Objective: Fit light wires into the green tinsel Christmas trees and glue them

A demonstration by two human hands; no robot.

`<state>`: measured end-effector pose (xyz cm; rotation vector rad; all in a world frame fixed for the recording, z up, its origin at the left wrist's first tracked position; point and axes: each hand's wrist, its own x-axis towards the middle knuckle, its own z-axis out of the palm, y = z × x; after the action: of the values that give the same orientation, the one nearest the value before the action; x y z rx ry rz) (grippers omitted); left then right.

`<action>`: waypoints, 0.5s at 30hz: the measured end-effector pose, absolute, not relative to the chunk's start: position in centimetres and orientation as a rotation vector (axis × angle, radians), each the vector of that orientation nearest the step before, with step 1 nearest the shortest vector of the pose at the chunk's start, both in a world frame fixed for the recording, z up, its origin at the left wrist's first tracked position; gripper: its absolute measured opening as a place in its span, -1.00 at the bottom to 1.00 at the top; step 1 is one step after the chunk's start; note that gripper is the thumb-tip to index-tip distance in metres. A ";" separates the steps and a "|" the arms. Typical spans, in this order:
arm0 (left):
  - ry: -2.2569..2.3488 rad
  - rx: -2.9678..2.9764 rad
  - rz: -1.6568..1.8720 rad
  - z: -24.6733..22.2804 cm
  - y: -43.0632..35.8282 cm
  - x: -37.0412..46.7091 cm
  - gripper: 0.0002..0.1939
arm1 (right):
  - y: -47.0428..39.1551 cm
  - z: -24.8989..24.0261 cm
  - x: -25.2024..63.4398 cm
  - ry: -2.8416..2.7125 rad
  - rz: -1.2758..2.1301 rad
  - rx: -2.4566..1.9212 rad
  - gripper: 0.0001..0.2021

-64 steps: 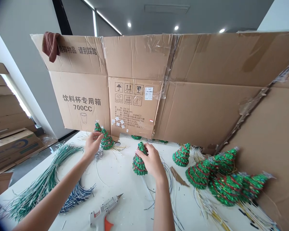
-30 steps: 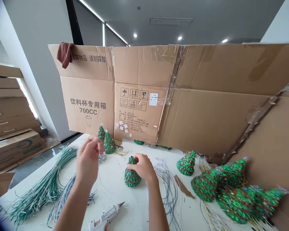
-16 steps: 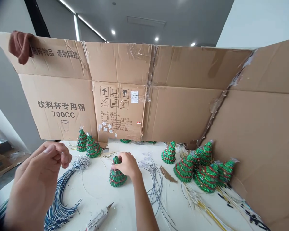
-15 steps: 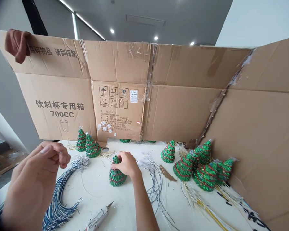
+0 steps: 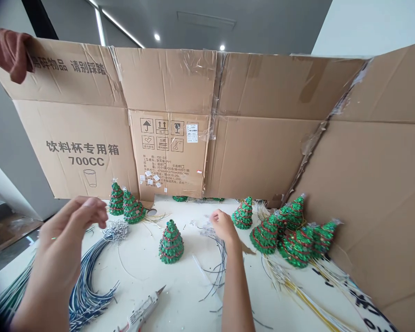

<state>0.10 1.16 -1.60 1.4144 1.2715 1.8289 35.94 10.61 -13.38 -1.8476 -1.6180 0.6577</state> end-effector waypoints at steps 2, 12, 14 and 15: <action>1.352 1.567 1.615 -2.2 1.7 0.6 -0.61 | 10.9 -14.3 37.2 -1.588 0.674 -1.965 -0.72; 1.380 2.223 0.361 -5.7 2.1 4.0 -0.63 | 12.0 -17.1 36.8 -1.642 0.888 -2.202 -0.66; 1.338 2.255 0.335 -5.5 1.9 4.7 -0.62 | 12.2 -17.1 36.5 -1.659 0.884 -2.228 -0.65; 1.319 2.266 0.335 -5.3 1.8 5.0 -0.61 | 12.3 -17.0 36.4 -1.668 0.882 -2.236 -0.65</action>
<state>5.02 1.85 -5.33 2.2660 1.3192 0.3345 36.44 12.30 -17.01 -2.2357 -1.6678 0.8821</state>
